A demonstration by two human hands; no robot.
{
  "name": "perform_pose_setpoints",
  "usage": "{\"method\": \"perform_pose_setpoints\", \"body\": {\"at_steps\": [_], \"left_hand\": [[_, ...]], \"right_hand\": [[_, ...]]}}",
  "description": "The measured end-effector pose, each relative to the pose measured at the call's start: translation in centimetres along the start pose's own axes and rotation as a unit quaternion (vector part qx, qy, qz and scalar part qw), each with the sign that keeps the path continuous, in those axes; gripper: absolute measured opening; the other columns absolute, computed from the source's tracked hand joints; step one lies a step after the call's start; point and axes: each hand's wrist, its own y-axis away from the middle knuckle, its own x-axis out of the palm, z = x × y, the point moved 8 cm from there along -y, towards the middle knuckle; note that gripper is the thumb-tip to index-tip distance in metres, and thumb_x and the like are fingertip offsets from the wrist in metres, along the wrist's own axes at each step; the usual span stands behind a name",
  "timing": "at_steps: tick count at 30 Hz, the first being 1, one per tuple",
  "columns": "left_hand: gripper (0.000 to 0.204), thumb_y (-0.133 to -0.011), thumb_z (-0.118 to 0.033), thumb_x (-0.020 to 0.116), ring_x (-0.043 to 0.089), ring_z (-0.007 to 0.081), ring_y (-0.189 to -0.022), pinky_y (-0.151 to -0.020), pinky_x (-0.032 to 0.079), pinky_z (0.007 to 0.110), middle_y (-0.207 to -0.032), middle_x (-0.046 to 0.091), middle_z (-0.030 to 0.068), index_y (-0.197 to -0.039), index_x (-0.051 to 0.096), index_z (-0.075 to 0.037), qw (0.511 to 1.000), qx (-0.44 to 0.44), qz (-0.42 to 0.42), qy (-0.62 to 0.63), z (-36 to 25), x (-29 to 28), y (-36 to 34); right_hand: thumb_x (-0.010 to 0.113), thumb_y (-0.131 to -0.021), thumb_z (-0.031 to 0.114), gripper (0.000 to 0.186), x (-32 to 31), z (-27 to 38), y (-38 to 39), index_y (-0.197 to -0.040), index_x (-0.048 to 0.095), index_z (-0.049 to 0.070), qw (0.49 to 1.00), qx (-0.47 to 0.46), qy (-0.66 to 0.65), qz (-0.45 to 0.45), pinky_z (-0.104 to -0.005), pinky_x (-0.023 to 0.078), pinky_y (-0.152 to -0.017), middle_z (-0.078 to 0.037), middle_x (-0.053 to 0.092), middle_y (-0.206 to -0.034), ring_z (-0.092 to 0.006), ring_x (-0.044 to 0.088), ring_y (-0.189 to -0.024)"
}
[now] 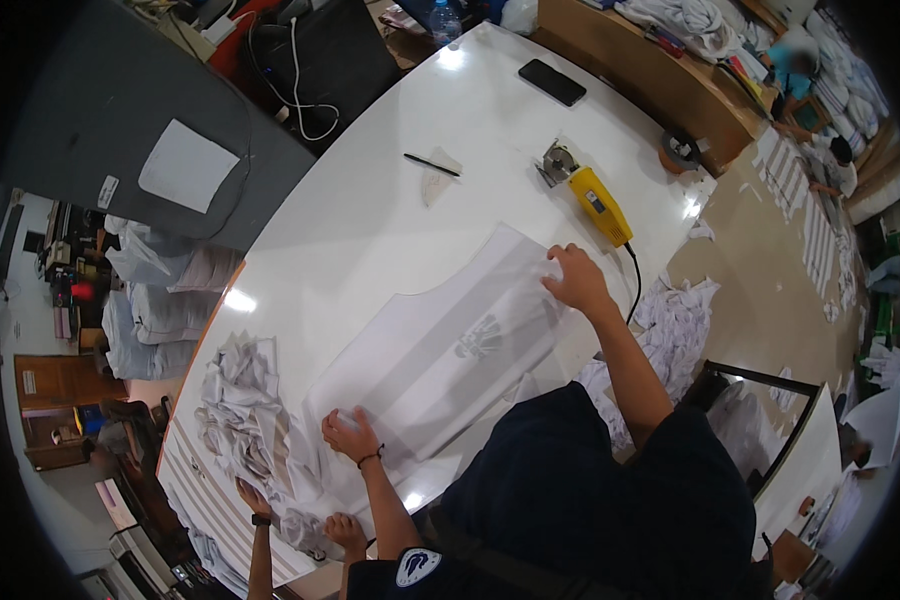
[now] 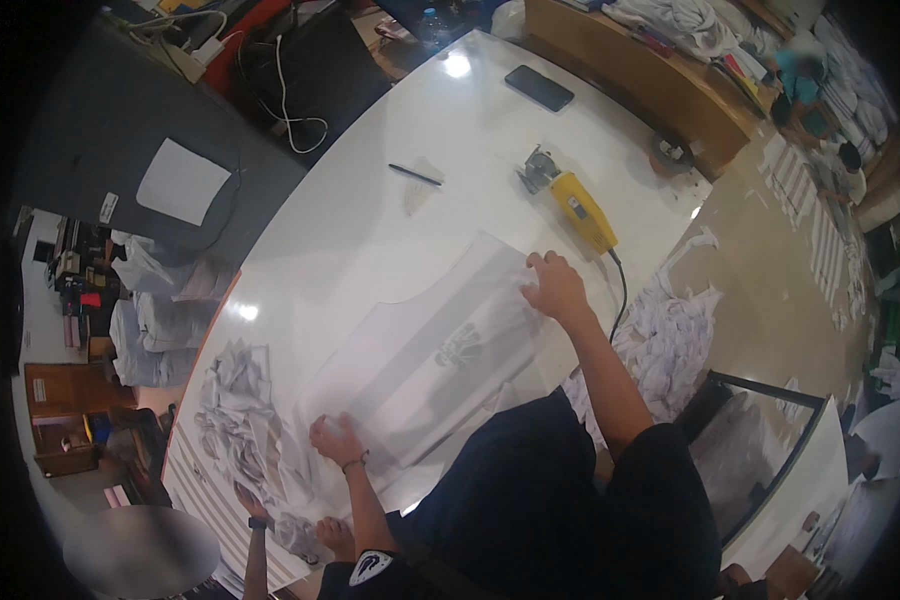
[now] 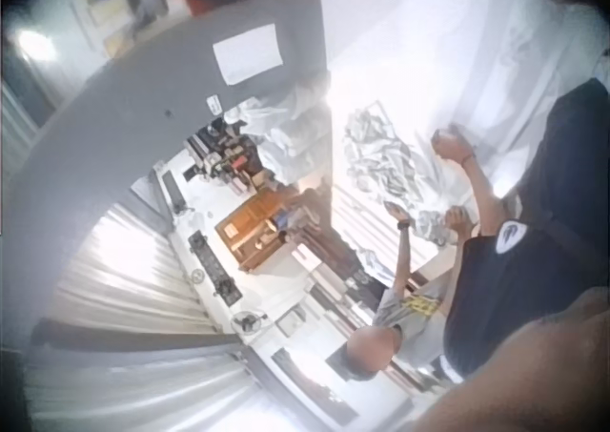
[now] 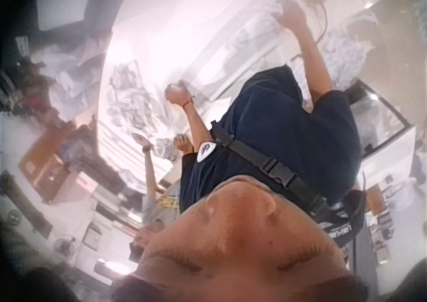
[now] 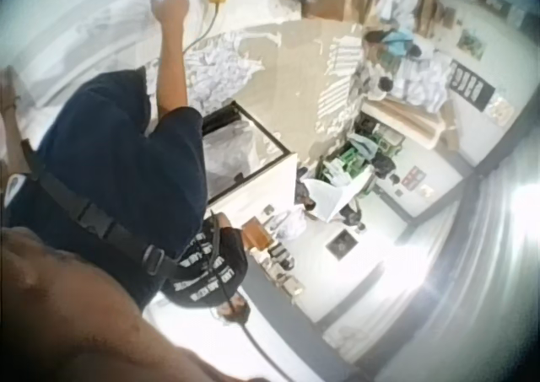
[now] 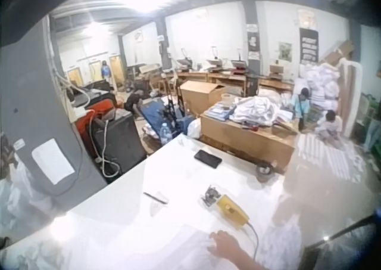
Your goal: The person lays a white striped t-shirt on a table, places a template on it, and uses a yellow electric cutter to cut along the template's edge. They remove the template and repeat the process on another t-shirt, handling the fabric and tools throughout.
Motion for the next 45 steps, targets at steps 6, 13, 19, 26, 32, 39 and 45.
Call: {"method": "perform_pose_setpoints", "body": {"at_steps": [6,13,19,26,32,39,45], "left_hand": [[0.062,-0.09,-0.046,0.071,0.039,0.0384,-0.135,-0.11,0.031,0.059,-0.144,0.045,0.0164,-0.135,0.055,-0.008,0.999,0.041,-0.014,0.006,0.2,-0.6,0.4],[0.077,-0.09,-0.05,0.069,0.027,0.0413,-0.148,-0.118,0.02,0.059,-0.16,0.031,0.0209,-0.151,0.044,-0.009,0.996,0.079,0.043,-0.008,-2.1,0.5,1.4],[0.081,-0.092,-0.053,0.065,0.02,0.0409,-0.153,-0.12,0.014,0.059,-0.164,0.024,0.0221,-0.156,0.039,-0.011,0.993,0.094,0.075,-0.011,-1.5,-0.2,1.7],[0.08,-0.092,-0.053,0.065,0.018,0.0403,-0.153,-0.121,0.012,0.059,-0.165,0.023,0.0216,-0.156,0.04,-0.012,0.992,0.094,0.089,-0.003,-2.2,0.3,0.6],[0.076,-0.093,-0.05,0.065,0.022,0.0397,-0.151,-0.121,0.017,0.057,-0.163,0.028,0.0205,-0.154,0.042,-0.012,0.993,0.109,0.049,0.016,-2.2,0.5,-0.9],[0.049,-0.09,-0.035,0.07,0.04,0.0375,-0.133,-0.11,0.032,0.053,-0.14,0.047,0.0168,-0.13,0.059,-0.009,0.989,0.114,0.065,0.062,-2.1,-0.2,-3.1],[0.031,-0.09,-0.03,0.068,0.047,0.0343,-0.121,-0.102,0.037,0.05,-0.129,0.052,0.0125,-0.113,0.061,-0.011,0.985,0.154,0.082,0.006,-4.5,0.7,-5.5]], "right_hand": [[0.074,-0.083,0.027,0.04,1.0,0.1,-2.2,-0.115,0.062,0.007,0.982,0.072,0.175,0.002,-0.0491,0.051,-0.088,-0.017,0.058,-0.112,-0.0357,0.059,-0.11],[0.067,-0.091,0.04,0.061,5.3,8.8,-0.9,-0.139,0.056,0.004,0.987,-0.099,0.002,-0.124,-0.053,0.04,-0.107,-0.021,0.053,-0.137,-0.0406,0.047,-0.131],[0.053,-0.097,0.055,0.079,8.4,8.2,-0.7,-0.156,0.038,0.004,0.981,-0.118,0.132,-0.08,-0.0582,0.016,-0.123,-0.022,0.028,-0.164,-0.0411,0.024,-0.152],[0.053,-0.099,0.053,0.077,7.8,7.0,-3.1,-0.157,0.037,0.006,0.975,-0.134,0.161,-0.078,-0.057,0.015,-0.124,-0.021,0.026,-0.166,-0.0408,0.021,-0.153],[0.048,-0.1,0.057,0.077,7.2,5.8,-5.0,-0.158,0.035,0.008,0.971,-0.129,0.19,-0.073,-0.0556,0.013,-0.125,-0.019,0.025,-0.166,-0.0372,0.019,-0.155],[0.055,-0.1,0.046,0.067,7.0,6.1,-4.9,-0.152,0.044,0.006,0.969,-0.161,0.136,-0.125,-0.0544,0.017,-0.124,-0.02,0.035,-0.161,-0.0386,0.027,-0.152],[0.058,-0.098,0.041,0.064,8.7,6.9,-2.9,-0.151,0.046,0.006,0.979,-0.155,0.102,-0.081,-0.0543,0.021,-0.123,-0.02,0.037,-0.16,-0.0385,0.029,-0.15]]}}
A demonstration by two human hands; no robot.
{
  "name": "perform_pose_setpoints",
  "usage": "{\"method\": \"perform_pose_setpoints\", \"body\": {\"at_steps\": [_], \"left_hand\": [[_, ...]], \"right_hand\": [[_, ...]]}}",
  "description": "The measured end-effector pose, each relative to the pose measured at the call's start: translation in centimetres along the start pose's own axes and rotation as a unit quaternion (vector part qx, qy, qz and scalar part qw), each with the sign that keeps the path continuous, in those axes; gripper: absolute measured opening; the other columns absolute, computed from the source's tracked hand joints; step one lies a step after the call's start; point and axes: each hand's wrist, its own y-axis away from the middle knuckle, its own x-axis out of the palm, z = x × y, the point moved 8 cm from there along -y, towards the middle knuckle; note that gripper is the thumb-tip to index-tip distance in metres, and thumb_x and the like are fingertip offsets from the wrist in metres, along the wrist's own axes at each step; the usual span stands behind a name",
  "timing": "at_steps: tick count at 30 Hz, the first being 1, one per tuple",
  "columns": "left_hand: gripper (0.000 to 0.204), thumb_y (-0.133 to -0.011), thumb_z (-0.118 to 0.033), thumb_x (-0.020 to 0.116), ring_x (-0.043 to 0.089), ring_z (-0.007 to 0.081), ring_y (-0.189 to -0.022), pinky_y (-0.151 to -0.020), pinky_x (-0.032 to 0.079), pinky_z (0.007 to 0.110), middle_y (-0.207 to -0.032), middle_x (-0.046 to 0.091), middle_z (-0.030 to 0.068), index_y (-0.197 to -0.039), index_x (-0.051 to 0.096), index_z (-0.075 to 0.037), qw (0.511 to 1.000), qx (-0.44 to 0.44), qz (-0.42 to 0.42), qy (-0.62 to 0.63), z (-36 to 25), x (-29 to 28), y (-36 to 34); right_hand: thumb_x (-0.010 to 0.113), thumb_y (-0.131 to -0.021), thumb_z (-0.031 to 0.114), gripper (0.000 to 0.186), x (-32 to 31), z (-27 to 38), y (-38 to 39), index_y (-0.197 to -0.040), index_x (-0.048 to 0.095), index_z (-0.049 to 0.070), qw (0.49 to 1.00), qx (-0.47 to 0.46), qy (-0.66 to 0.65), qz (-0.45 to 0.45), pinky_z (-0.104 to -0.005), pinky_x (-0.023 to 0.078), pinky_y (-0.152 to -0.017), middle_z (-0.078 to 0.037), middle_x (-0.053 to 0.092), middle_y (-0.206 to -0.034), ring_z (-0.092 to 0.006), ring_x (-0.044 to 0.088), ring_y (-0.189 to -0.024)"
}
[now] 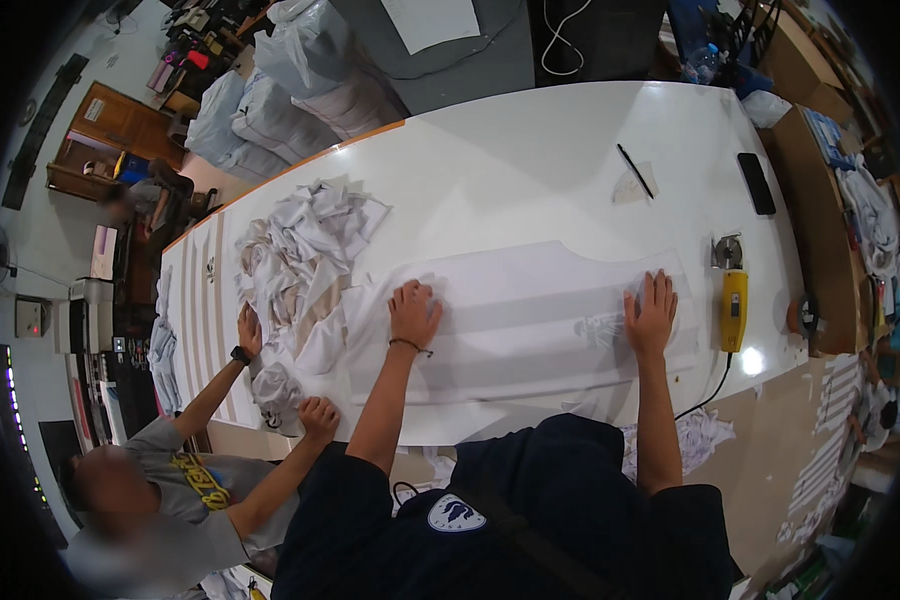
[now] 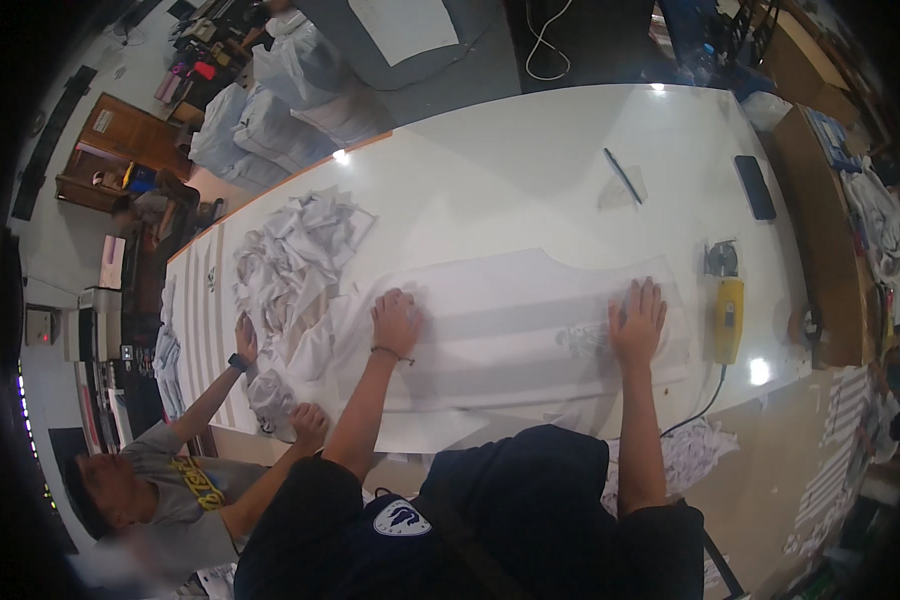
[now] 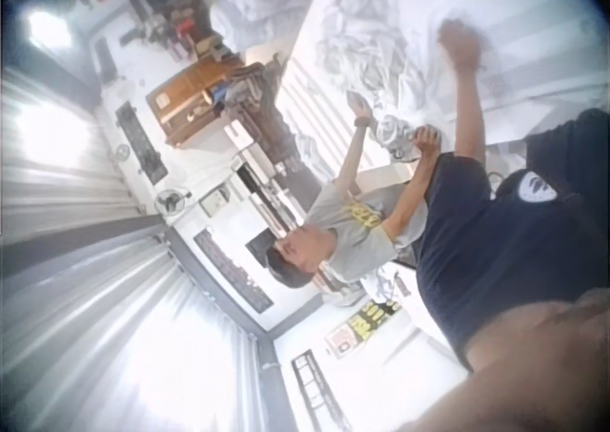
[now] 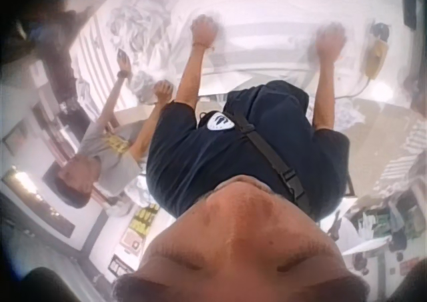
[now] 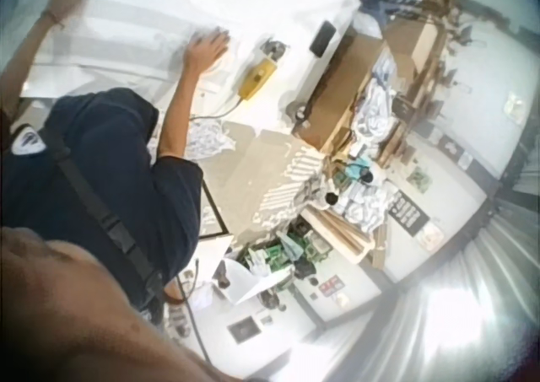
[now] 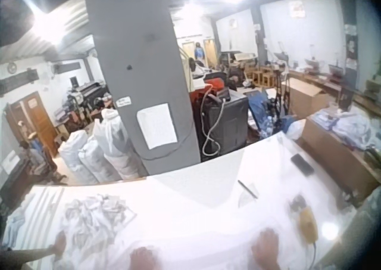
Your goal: The person lays a white striped t-shirt on a table, places a template on it, and uses a yellow electric cutter to cut along the template's edge. They remove the template and repeat the process on another t-shirt, handling the fabric and tools throughout.
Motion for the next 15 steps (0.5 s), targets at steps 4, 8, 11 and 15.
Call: {"method": "perform_pose_setpoints", "body": {"at_steps": [4,8,11,15], "left_hand": [[0.033,-0.089,-0.032,0.067,0.047,0.0345,-0.122,-0.102,0.038,0.052,-0.13,0.051,0.0108,-0.115,0.06,-0.014,0.999,-0.028,-0.024,-0.038,2.9,-0.7,-3.9],[0.032,-0.09,-0.029,0.066,0.048,0.0333,-0.12,-0.099,0.039,0.051,-0.128,0.052,0.0111,-0.116,0.058,-0.012,0.999,-0.017,-0.029,-0.042,1.0,-1.1,-5.0],[0.028,-0.09,-0.026,0.065,0.048,0.0334,-0.118,-0.099,0.038,0.05,-0.126,0.053,0.012,-0.113,0.06,-0.01,0.998,0.042,0.041,0.018,-4.2,0.5,-2.5],[0.025,-0.09,-0.023,0.064,0.048,0.0346,-0.118,-0.1,0.037,0.05,-0.124,0.055,0.0135,-0.11,0.062,-0.009,0.993,0.092,0.071,0.014,-5.4,2.8,-1.1]], "right_hand": [[0.059,-0.098,0.04,0.064,-0.7,0.4,-0.4,-0.151,0.046,0.006,1.0,-0.01,0.026,-0.011,-0.0551,0.021,-0.123,-0.019,0.036,-0.161,-0.0384,0.029,-0.15],[0.059,-0.097,0.041,0.066,-0.4,-0.4,-0.9,-0.152,0.044,0.006,0.999,0.018,0.034,0.006,-0.0557,0.02,-0.123,-0.019,0.035,-0.161,-0.0387,0.028,-0.151],[0.059,-0.097,0.042,0.067,-0.5,-0.1,-0.5,-0.152,0.044,0.006,0.999,0.028,0.014,0.014,-0.0563,0.019,-0.123,-0.02,0.035,-0.162,-0.0388,0.027,-0.151],[0.059,-0.097,0.043,0.068,-0.3,0.4,0.2,-0.152,0.044,0.006,1.0,0.01,0.018,0.005,-0.0573,0.019,-0.123,-0.02,0.034,-0.162,-0.0389,0.027,-0.151]]}}
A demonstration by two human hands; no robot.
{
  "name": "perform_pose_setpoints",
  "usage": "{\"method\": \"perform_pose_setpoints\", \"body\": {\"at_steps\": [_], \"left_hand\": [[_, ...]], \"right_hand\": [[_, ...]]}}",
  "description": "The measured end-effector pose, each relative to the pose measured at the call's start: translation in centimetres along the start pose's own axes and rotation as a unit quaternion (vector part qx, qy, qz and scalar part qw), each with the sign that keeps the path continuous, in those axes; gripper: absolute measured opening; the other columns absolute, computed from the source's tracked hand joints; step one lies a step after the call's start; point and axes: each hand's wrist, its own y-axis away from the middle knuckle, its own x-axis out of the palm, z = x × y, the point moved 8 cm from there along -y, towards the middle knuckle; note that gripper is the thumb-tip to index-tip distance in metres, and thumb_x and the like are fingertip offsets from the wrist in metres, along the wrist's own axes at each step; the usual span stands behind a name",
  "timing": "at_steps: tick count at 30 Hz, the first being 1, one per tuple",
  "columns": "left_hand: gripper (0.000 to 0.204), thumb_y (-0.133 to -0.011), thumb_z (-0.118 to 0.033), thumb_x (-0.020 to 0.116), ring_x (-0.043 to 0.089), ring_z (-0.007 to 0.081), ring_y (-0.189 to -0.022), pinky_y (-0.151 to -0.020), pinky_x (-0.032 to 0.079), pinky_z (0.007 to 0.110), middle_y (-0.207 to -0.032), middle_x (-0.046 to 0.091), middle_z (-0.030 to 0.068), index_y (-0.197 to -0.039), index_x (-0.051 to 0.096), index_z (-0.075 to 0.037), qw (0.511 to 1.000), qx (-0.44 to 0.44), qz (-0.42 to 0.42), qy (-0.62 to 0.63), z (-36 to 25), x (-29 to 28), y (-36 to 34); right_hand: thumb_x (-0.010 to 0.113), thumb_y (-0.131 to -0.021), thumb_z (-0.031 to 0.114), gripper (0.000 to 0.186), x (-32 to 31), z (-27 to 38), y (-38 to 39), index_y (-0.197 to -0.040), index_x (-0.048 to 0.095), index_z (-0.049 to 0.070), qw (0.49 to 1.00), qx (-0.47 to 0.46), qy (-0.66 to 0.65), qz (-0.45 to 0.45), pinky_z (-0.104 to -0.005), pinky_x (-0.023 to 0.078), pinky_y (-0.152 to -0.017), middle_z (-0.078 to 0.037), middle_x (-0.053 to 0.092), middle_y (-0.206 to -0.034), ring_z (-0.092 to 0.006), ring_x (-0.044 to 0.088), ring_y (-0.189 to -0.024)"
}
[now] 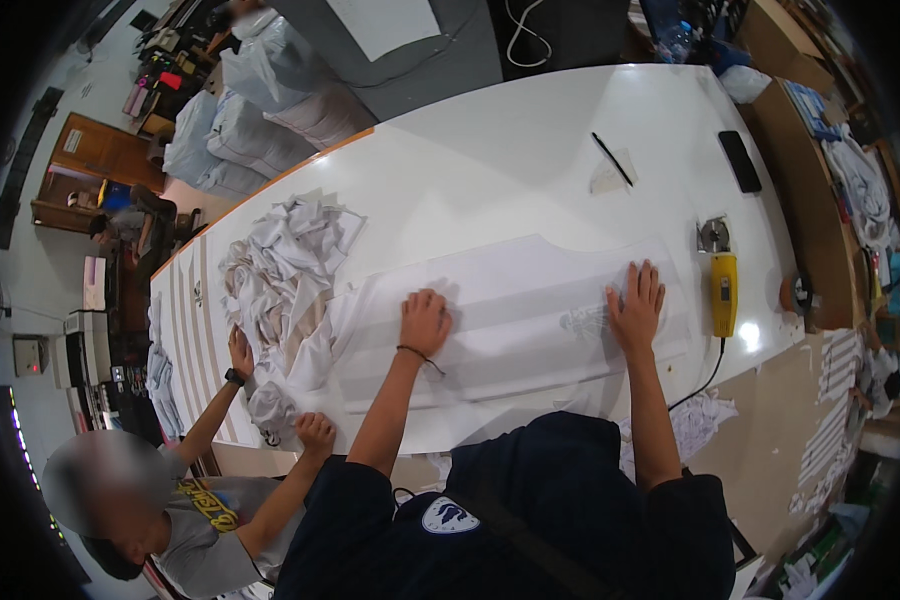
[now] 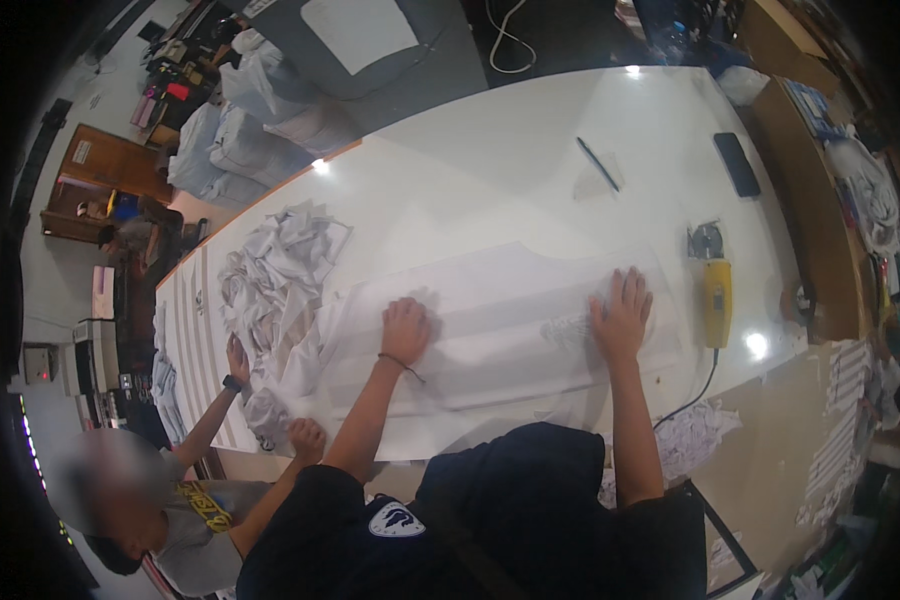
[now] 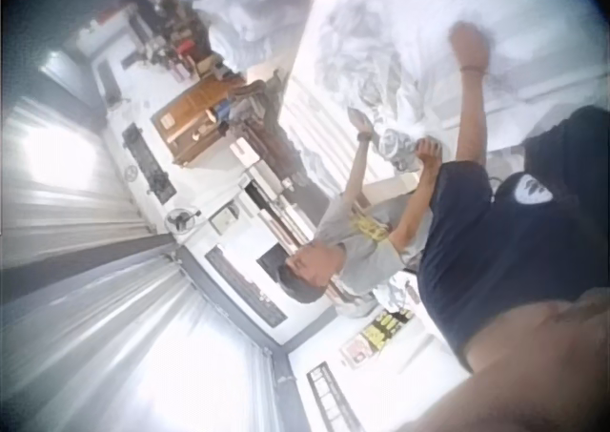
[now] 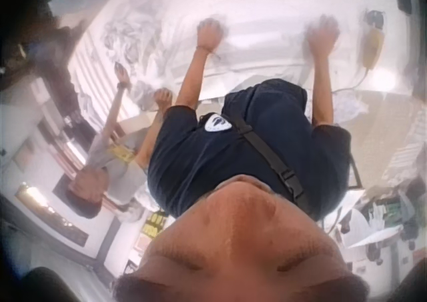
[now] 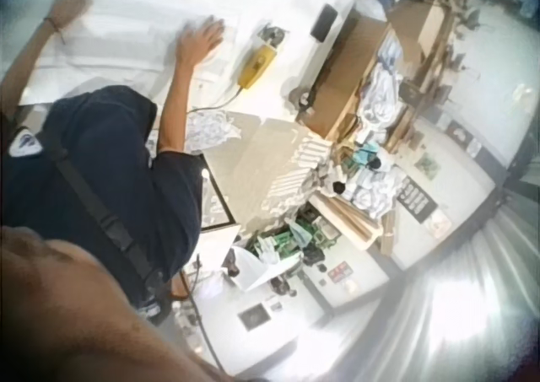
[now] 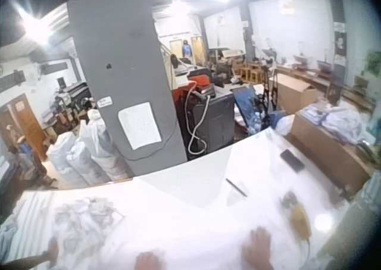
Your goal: The person lays a white striped t-shirt on a table, places a template on it, and uses a yellow electric cutter to cut along the template's edge. They remove the template and repeat the process on another t-shirt, handling the fabric and tools throughout.
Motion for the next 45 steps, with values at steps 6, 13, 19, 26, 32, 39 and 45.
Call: {"method": "perform_pose_setpoints", "body": {"at_steps": [6,13,19,26,32,39,45], "left_hand": [[0.03,-0.091,-0.025,0.065,0.048,0.0366,-0.119,-0.102,0.037,0.052,-0.128,0.053,0.0142,-0.116,0.061,-0.01,0.992,-0.091,-0.081,-0.02,4.7,-3.4,-2.5],[0.044,-0.093,-0.029,0.067,0.045,0.035,-0.127,-0.107,0.034,0.051,-0.134,0.051,0.0145,-0.131,0.059,-0.01,0.999,0.036,0.001,0.021,-0.3,-1.8,0.1],[0.054,-0.099,-0.039,0.059,0.038,0.0371,-0.138,-0.115,0.029,0.053,-0.148,0.044,0.0154,-0.146,0.051,-0.015,0.987,-0.142,-0.061,-0.051,7.2,-2.4,0.4],[0.054,-0.102,-0.043,0.054,0.033,0.0352,-0.145,-0.118,0.027,0.054,-0.155,0.04,0.0138,-0.15,0.046,-0.019,0.98,-0.18,-0.045,-0.075,12.9,-2.3,0.3],[0.045,-0.093,-0.031,0.07,0.048,0.0332,-0.127,-0.109,0.034,0.052,-0.133,0.057,0.0097,-0.133,0.058,-0.015,0.978,-0.192,-0.035,-0.076,14.2,-3.0,-1.5],[0.028,-0.093,-0.03,0.07,0.054,0.0333,-0.12,-0.102,0.039,0.051,-0.119,0.068,0.0095,-0.112,0.064,-0.01,0.967,-0.23,0.049,-0.096,18.8,-3.3,-2.7],[0.031,-0.093,-0.034,0.068,0.054,0.0329,-0.128,-0.103,0.04,0.054,-0.125,0.068,0.0096,-0.114,0.066,-0.01,0.947,-0.286,0.08,-0.127,24.1,-4.4,-1.5]], "right_hand": [[0.059,-0.096,0.044,0.07,-0.1,0.1,-0.2,-0.153,0.043,0.006,1.0,0.009,-0.007,0.006,-0.0577,0.019,-0.123,-0.021,0.033,-0.162,-0.0396,0.027,-0.151],[0.06,-0.096,0.044,0.069,-0.3,0.8,0.2,-0.15,0.046,0.005,1.0,0.017,-0.02,-0.013,-0.0607,0.02,-0.121,-0.023,0.035,-0.16,-0.0427,0.029,-0.149],[0.061,-0.095,0.044,0.069,-0.7,0.8,0.3,-0.149,0.047,0.005,0.999,0.025,-0.035,-0.006,-0.0603,0.021,-0.121,-0.023,0.034,-0.16,-0.0431,0.028,-0.149],[0.061,-0.095,0.046,0.07,-0.9,-0.3,-0.1,-0.15,0.047,0.005,0.998,0.041,-0.033,-0.015,-0.0589,0.019,-0.122,-0.023,0.033,-0.16,-0.0422,0.027,-0.15],[0.059,-0.096,0.047,0.07,-0.9,-0.9,-0.5,-0.15,0.046,0.005,0.996,0.081,-0.029,-0.01,-0.0578,0.019,-0.122,-0.024,0.031,-0.16,-0.0416,0.025,-0.15],[0.057,-0.097,0.048,0.071,-0.4,-1.3,0.3,-0.153,0.042,0.007,0.995,0.095,-0.038,0.002,-0.0572,0.016,-0.124,-0.024,0.027,-0.162,-0.0405,0.022,-0.152],[0.053,-0.099,0.054,0.076,0.0,0.5,1.1,-0.158,0.035,0.01,0.997,0.057,-0.016,0.055,-0.0576,0.013,-0.125,-0.022,0.024,-0.165,-0.0389,0.019,-0.154]]}}
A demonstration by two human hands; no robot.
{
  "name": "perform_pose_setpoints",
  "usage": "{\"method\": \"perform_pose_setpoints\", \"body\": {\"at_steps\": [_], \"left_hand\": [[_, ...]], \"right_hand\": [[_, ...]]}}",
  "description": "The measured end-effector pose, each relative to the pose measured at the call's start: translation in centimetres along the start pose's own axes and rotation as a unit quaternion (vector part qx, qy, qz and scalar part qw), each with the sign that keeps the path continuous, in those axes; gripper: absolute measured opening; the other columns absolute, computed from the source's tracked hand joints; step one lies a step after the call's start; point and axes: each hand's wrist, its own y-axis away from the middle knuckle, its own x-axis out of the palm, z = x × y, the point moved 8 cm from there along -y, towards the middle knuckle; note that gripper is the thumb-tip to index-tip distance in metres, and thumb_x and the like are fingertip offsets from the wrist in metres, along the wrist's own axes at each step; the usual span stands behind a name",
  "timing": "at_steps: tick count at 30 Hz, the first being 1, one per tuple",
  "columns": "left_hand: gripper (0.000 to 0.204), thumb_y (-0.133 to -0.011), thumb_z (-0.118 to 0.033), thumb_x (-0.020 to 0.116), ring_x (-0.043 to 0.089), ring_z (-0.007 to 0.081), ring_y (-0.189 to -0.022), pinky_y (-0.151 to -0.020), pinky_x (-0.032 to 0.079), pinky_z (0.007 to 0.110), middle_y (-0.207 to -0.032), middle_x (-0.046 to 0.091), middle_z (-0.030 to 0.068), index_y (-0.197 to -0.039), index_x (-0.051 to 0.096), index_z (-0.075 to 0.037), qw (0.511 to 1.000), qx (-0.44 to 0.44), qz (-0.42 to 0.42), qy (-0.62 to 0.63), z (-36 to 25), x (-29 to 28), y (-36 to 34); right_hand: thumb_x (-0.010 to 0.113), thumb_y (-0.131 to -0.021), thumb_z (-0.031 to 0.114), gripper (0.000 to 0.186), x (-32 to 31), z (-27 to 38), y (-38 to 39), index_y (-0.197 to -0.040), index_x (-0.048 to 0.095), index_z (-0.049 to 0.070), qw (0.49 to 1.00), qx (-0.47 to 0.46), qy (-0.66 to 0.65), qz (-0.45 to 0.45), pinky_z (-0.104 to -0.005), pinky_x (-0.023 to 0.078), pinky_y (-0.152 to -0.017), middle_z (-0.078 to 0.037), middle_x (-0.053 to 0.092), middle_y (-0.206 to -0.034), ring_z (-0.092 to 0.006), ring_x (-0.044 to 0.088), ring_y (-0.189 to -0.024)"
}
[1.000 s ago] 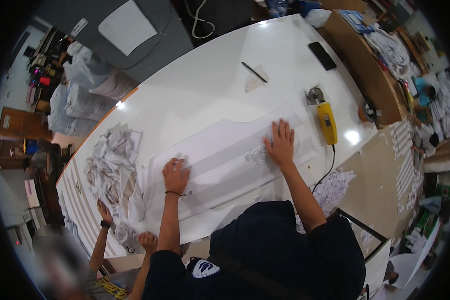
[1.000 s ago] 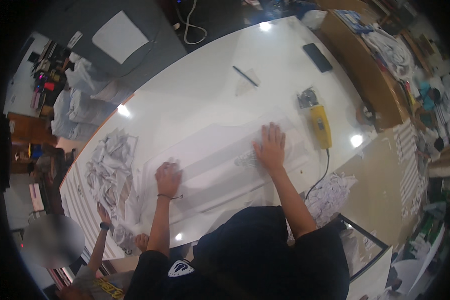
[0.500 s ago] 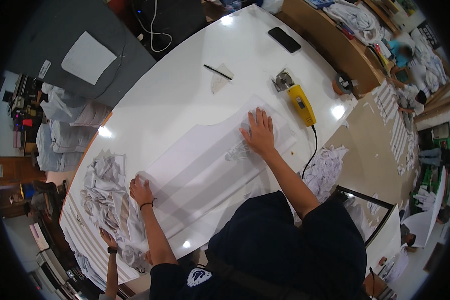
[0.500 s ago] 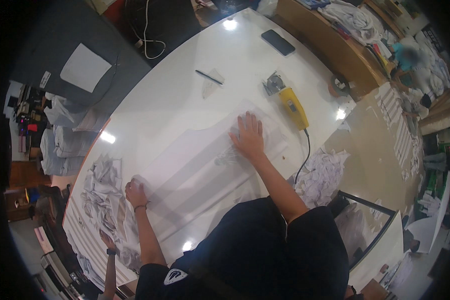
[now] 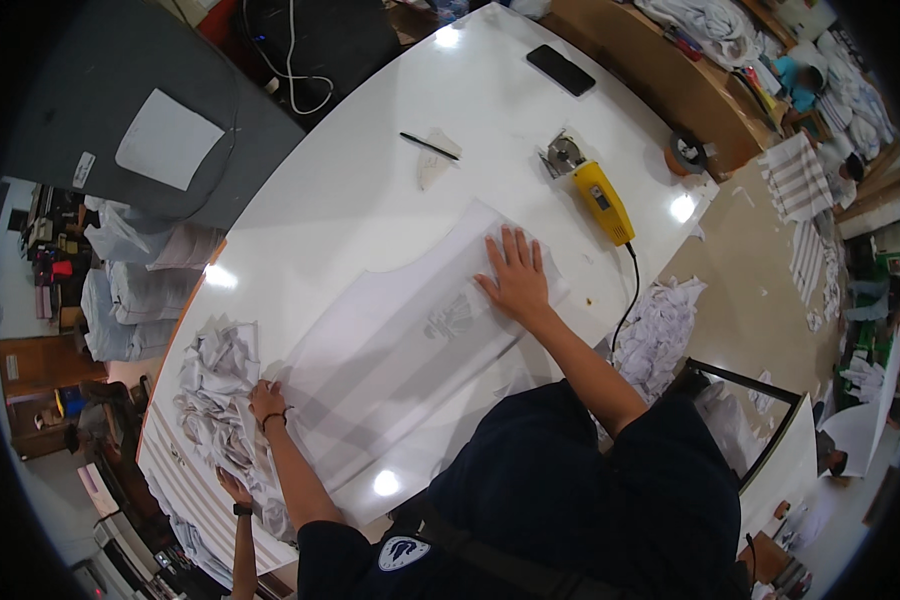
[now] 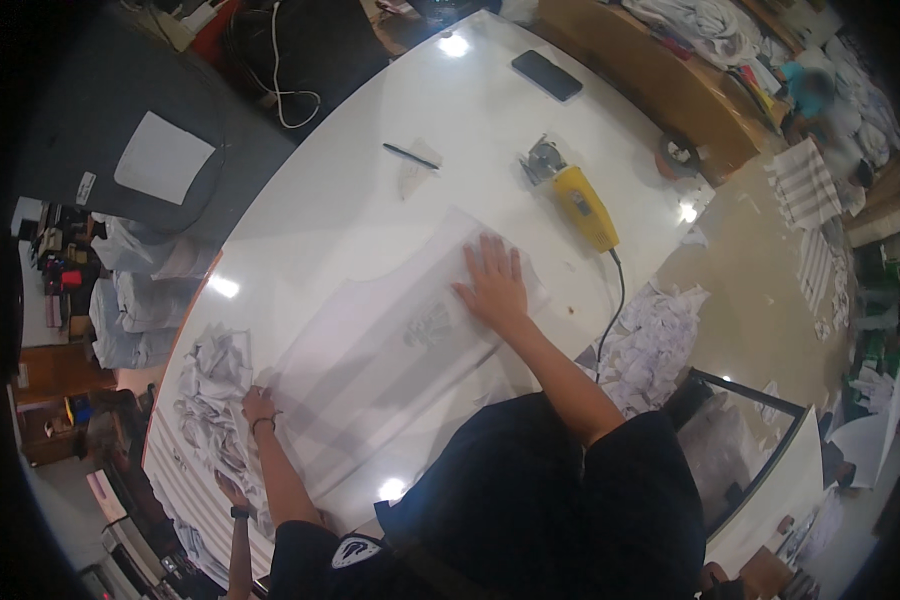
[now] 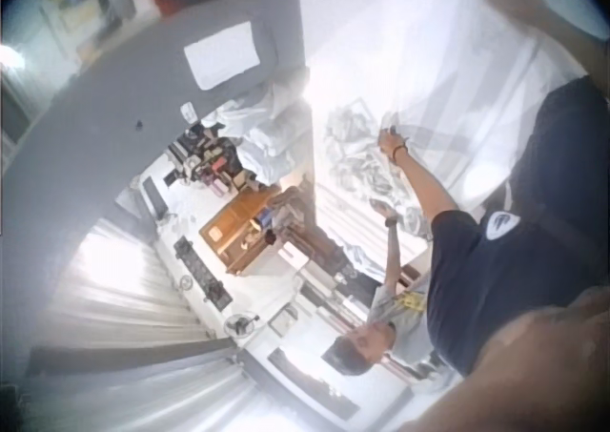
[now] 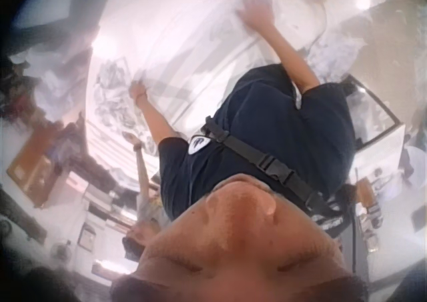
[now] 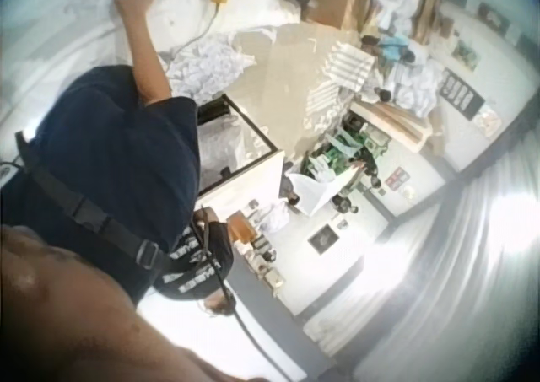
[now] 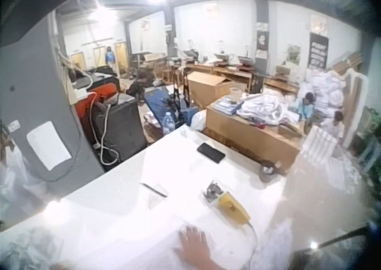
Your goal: The person lays a white striped t-shirt on a table, places a template on it, and uses a yellow electric cutter to cut along the template's edge. They remove the template and repeat the process on another t-shirt, handling the fabric and tools throughout.
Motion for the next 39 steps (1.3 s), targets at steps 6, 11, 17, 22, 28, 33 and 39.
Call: {"method": "perform_pose_setpoints", "body": {"at_steps": [6,11,17,22,28,33,39], "left_hand": [[0.032,-0.089,-0.023,0.072,0.054,0.0346,-0.124,-0.105,0.039,0.053,-0.124,0.064,0.0119,-0.118,0.063,-0.013,0.996,-0.023,-0.079,0.02,-0.7,-1.8,0.9],[0.041,-0.085,-0.017,0.074,0.054,0.0377,-0.12,-0.104,0.041,0.052,-0.121,0.061,0.0168,-0.121,0.059,-0.007,0.954,0.099,-0.252,0.125,-5.7,-3.9,4.5],[0.045,-0.09,-0.02,0.073,0.049,0.0389,-0.126,-0.107,0.041,0.05,-0.133,0.054,0.0201,-0.129,0.058,-0.002,0.932,0.191,-0.183,0.248,-16.8,-3.3,12.0],[0.042,-0.093,-0.02,0.072,0.048,0.039,-0.128,-0.109,0.04,0.049,-0.135,0.051,0.0215,-0.129,0.059,-0.002,0.924,0.167,-0.167,0.299,-16.7,-2.1,14.7],[0.036,-0.094,-0.016,0.071,0.05,0.0363,-0.125,-0.105,0.042,0.046,-0.13,0.055,0.0193,-0.126,0.061,-0.002,0.916,0.128,-0.18,0.334,-15.0,-2.4,16.1],[0.033,-0.092,-0.014,0.072,0.057,0.0309,-0.117,-0.092,0.049,0.042,-0.124,0.061,0.0143,-0.122,0.064,-0.005,0.887,0.138,-0.148,0.414,-19.3,-3.0,16.0],[0.038,-0.09,-0.014,0.075,0.061,0.0292,-0.111,-0.085,0.052,0.041,-0.122,0.062,0.0126,-0.125,0.062,-0.008,0.84,0.264,-0.091,0.466,-30.2,-4.8,16.9]], "right_hand": [[0.052,-0.099,0.057,0.08,-0.8,-2.4,-0.9,-0.158,0.034,0.006,0.998,0.044,0.025,-0.029,-0.0594,0.014,-0.124,-0.023,0.023,-0.165,-0.043,0.017,-0.154],[0.067,-0.093,0.047,0.071,-0.9,-3.0,-6.5,-0.145,0.048,0.001,0.98,-0.001,-0.114,-0.163,-0.0576,0.036,-0.11,-0.025,0.047,-0.144,-0.042,0.042,-0.136],[0.079,-0.081,0.052,0.081,-0.4,-1.3,-17.9,-0.139,0.053,0.001,0.983,0.075,-0.125,-0.112,-0.0522,0.046,-0.097,-0.02,0.057,-0.127,-0.036,0.054,-0.12],[0.086,-0.071,0.055,0.087,-0.3,0.2,-24.0,-0.133,0.054,0.003,0.98,0.191,-0.039,-0.042,-0.0518,0.047,-0.095,-0.017,0.057,-0.127,-0.0332,0.053,-0.122],[0.084,-0.075,0.041,0.07,1.1,0.0,-26.2,-0.125,0.05,0.007,0.977,0.193,-0.073,0.056,-0.0518,0.054,-0.089,-0.016,0.064,-0.12,-0.0355,0.063,-0.115],[0.071,-0.085,0.024,0.049,1.2,-0.7,-25.0,-0.126,0.049,0.007,0.986,0.143,-0.035,0.082,-0.0485,0.059,-0.082,-0.017,0.072,-0.107,-0.0383,0.072,-0.101],[0.066,-0.089,0.025,0.03,0.0,-3.0,-21.0,-0.109,0.06,0.004,0.958,0.176,-0.171,0.15,-0.0438,0.06,-0.076,-0.013,0.074,-0.09,-0.0267,0.075,-0.072]]}}
